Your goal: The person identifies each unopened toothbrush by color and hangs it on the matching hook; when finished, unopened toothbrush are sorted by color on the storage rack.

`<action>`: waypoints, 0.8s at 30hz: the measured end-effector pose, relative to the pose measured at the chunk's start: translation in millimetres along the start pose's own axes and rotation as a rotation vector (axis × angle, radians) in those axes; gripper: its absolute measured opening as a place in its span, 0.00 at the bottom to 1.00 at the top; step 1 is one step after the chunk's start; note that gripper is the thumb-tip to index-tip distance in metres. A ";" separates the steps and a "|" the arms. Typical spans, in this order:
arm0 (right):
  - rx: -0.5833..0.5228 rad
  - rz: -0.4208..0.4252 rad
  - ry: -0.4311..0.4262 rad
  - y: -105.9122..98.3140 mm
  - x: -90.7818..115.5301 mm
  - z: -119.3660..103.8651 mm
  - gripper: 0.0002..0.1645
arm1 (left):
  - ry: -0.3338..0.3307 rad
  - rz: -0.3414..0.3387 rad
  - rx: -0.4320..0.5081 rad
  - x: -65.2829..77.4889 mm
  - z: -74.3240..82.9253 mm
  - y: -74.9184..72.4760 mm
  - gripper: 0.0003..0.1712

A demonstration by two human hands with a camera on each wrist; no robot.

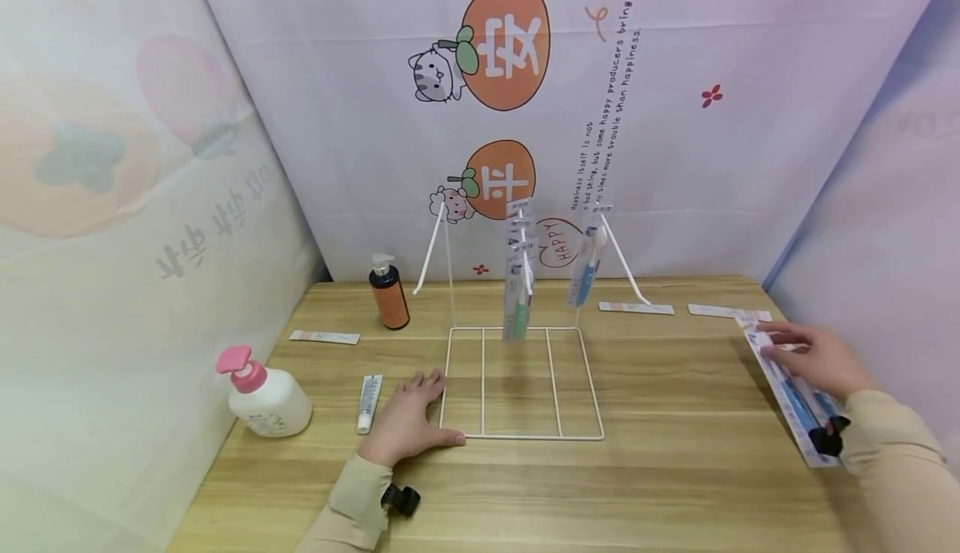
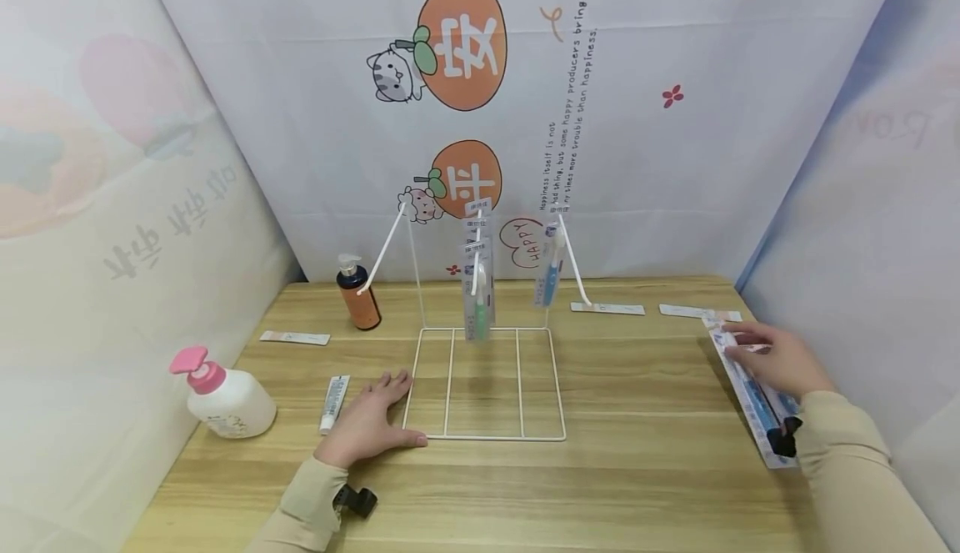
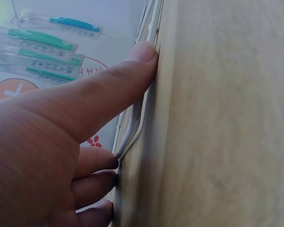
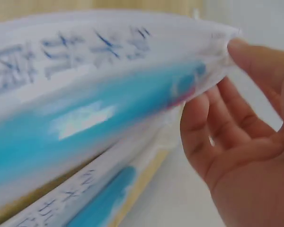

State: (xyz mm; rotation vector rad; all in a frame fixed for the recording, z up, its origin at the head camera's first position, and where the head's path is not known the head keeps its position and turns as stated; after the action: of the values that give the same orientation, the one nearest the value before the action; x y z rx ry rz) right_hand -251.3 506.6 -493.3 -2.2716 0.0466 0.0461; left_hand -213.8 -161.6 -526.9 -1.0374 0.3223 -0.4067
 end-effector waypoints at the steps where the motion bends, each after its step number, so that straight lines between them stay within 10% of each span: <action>1: -0.044 -0.011 0.005 -0.9 3.0 -5.7 0.29 | 0.000 0.000 0.002 -0.1 0.3 -0.2 0.63; 24: -0.420 0.104 -0.285 28.7 52.7 -194.2 0.29 | 0.007 0.004 -0.005 -0.2 1.3 1.2 0.63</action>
State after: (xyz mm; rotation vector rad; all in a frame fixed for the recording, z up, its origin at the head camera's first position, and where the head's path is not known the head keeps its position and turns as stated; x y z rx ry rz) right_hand -196.7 338.8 -392.6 -2.6550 0.0034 0.4733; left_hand -213.2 -160.0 -527.3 -1.0400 0.3323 -0.4061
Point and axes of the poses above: each hand's wrist, its own x-axis away from the middle knuckle, its own y-axis out of the palm, z = x × y, the point moved 3 cm from there along -x, towards the middle knuckle, and after that the axes turned 7 degrees about y, right-handed, at the moved point
